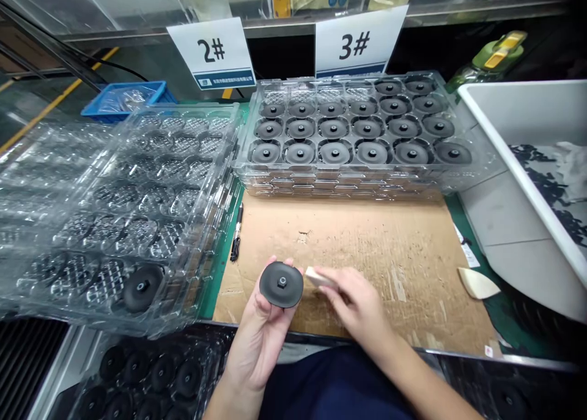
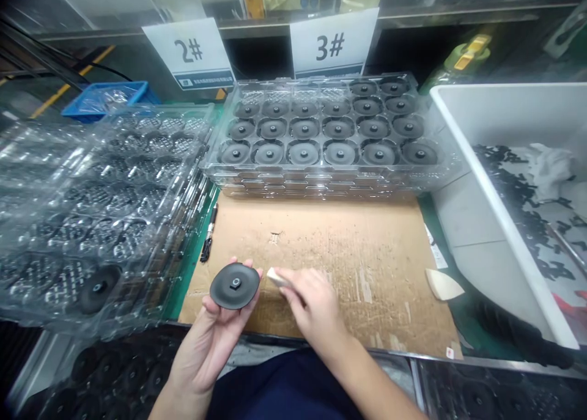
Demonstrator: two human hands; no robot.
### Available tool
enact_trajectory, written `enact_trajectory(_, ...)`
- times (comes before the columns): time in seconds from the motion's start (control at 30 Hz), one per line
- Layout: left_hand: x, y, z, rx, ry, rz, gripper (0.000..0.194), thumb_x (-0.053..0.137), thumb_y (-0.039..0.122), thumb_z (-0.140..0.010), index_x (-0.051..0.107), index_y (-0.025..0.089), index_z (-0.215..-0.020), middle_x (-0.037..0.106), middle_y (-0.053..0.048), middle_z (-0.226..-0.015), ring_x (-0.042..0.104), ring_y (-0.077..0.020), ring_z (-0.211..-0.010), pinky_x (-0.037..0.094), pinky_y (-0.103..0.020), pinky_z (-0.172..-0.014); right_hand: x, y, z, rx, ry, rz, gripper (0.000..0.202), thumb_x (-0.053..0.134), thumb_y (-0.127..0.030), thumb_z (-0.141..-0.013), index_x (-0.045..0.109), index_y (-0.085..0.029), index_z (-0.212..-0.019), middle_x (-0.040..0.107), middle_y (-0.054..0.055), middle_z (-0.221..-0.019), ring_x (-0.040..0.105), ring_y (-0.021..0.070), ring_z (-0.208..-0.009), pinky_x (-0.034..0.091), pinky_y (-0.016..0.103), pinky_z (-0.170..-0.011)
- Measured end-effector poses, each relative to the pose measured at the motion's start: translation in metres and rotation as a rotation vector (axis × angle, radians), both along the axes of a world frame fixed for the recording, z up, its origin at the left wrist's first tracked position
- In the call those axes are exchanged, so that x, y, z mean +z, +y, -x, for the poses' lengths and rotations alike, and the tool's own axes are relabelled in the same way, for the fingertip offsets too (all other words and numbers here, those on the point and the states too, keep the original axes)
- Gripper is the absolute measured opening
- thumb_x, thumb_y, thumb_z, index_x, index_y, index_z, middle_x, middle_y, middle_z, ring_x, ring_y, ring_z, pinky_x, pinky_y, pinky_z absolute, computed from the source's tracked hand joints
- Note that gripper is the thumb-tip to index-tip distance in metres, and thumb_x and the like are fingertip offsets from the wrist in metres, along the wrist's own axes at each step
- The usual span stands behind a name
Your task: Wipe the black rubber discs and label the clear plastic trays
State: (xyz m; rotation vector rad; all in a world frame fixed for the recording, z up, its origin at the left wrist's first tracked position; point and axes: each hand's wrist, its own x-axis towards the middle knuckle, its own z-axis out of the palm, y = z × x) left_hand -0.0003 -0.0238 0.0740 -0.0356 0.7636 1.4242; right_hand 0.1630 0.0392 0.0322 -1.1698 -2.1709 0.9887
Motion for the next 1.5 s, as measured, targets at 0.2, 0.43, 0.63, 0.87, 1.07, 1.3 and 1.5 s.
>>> enact_trajectory(0.2, 0.003, 0.012, -0.019, -0.031, 0.099, 0.015, 0.053, 0.067, 0.038, -0.067, 0.053, 0.025, -0.117, 0.057, -0.006, -0.121, 0.048, -0.0246, -0.116, 0.036, -0.035, -0.100, 0.036, -0.003, -0.011, -0.098, 0.079, 0.069, 0.026, 0.043, -0.021, -0.086, 0.057, -0.023, -0.108, 0.063, 0.003, -0.092, 0.059, 0.0150, -0.080, 0.048, 0.029, -0.068)
enact_trajectory(0.43, 0.015, 0.014, -0.043, -0.114, 0.140, 0.022, 0.049, 0.071, 0.034, -0.065, 0.058, 0.027, -0.112, 0.061, -0.004, -0.114, 0.055, -0.0233, -0.107, 0.046, -0.030, -0.089, 0.109, 0.001, -0.002, 0.194, 0.191, 0.024, 0.032, 0.043, -0.012, -0.085, 0.053, -0.019, -0.114, 0.063, 0.003, -0.093, 0.058, 0.0125, -0.082, 0.049, 0.024, -0.074)
enact_trajectory(0.63, 0.021, 0.014, -0.041, -0.088, 0.158, 0.033, 0.041, 0.071, 0.030, -0.066, 0.062, 0.027, -0.106, 0.067, -0.002, -0.099, 0.060, -0.0204, -0.098, 0.048, -0.027, -0.086, 0.103, 0.003, 0.009, 0.032, 0.249, -0.117, 0.031, 0.040, -0.016, -0.088, 0.052, -0.015, -0.116, 0.062, 0.006, -0.096, 0.057, 0.0143, -0.086, 0.048, 0.028, -0.081)
enact_trajectory(0.87, 0.022, 0.011, -0.035, -0.082, 0.174, 0.025, 0.043, 0.074, 0.026, -0.063, 0.063, 0.029, -0.104, 0.067, 0.000, -0.102, 0.061, -0.0169, -0.096, 0.048, -0.022, -0.084, 0.108, 0.004, 0.011, 0.105, 0.199, -0.015, 0.027, 0.041, -0.014, -0.086, 0.056, -0.017, -0.109, 0.062, 0.004, -0.094, 0.058, 0.0117, -0.082, 0.049, 0.024, -0.077)
enact_trajectory(1.07, 0.025, 0.008, -0.033, -0.156, 0.110, 0.002, 0.055, 0.077, 0.035, -0.053, 0.062, 0.029, -0.105, 0.064, -0.002, -0.111, 0.059, -0.0226, -0.100, 0.049, -0.028, -0.085, 0.113, -0.002, -0.011, 0.237, 0.197, 0.093, 0.025, 0.045, -0.012, -0.085, 0.058, -0.018, -0.106, 0.063, 0.002, -0.087, 0.058, 0.0096, -0.076, 0.047, 0.019, -0.069)
enact_trajectory(1.3, 0.022, 0.015, -0.034, -0.136, 0.039, -0.077, 0.049, 0.073, 0.036, -0.061, 0.060, 0.033, -0.108, 0.063, 0.000, -0.114, 0.057, -0.0176, -0.105, 0.046, -0.022, -0.089, 0.113, -0.005, -0.028, -0.006, -0.023, -0.255, 0.031, 0.042, -0.006, -0.082, 0.060, -0.019, -0.104, 0.061, 0.003, -0.074, 0.046, 0.0147, -0.062, 0.036, 0.029, -0.058)
enact_trajectory(1.5, 0.023, 0.008, -0.032, -0.105, 0.094, -0.020, 0.053, 0.076, 0.026, -0.060, 0.060, 0.029, -0.110, 0.064, -0.001, -0.112, 0.059, -0.0151, -0.100, 0.048, -0.017, -0.082, 0.113, -0.002, -0.012, -0.086, -0.107, -0.285, 0.031, 0.041, -0.006, -0.083, 0.061, -0.016, -0.103, 0.060, 0.004, -0.075, 0.042, 0.0162, -0.065, 0.031, 0.031, -0.060)
